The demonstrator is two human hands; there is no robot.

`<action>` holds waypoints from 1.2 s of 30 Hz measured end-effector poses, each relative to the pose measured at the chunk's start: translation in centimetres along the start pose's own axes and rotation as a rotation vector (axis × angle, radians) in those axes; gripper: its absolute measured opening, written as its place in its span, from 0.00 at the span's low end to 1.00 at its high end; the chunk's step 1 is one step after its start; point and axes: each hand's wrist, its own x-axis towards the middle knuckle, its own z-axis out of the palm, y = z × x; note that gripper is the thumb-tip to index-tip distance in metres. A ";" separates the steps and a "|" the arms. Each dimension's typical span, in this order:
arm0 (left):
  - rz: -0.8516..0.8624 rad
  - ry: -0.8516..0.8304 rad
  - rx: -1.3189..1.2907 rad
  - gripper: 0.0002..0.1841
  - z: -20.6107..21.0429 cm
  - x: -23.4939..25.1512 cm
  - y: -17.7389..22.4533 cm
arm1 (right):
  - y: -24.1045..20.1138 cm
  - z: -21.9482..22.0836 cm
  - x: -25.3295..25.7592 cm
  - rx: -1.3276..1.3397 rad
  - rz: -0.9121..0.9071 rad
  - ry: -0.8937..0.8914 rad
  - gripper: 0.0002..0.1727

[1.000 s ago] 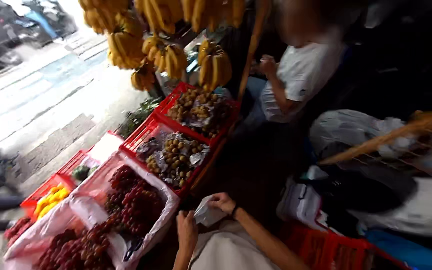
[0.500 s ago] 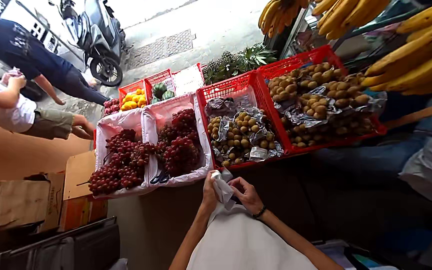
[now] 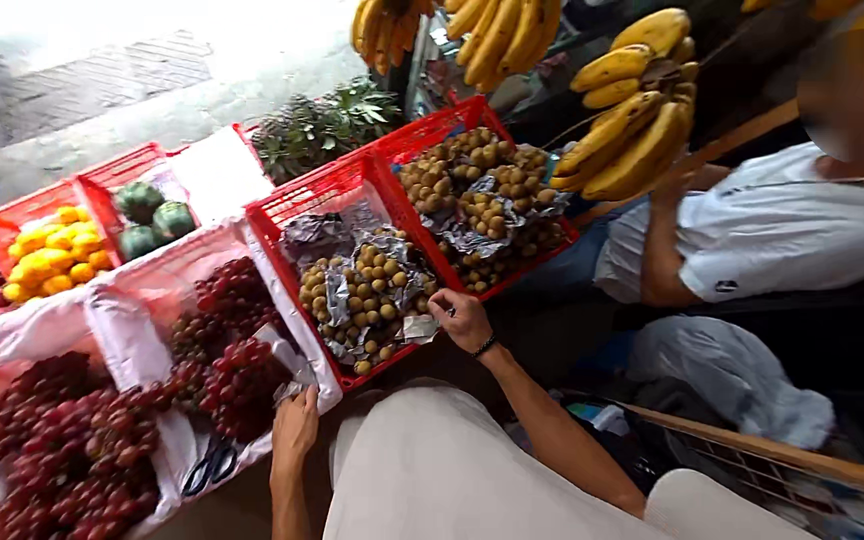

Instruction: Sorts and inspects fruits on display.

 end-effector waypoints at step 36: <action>0.672 0.071 0.070 0.19 -1.5 1.1 19.9 | 7.5 -8.0 4.9 -0.157 0.548 -0.109 0.20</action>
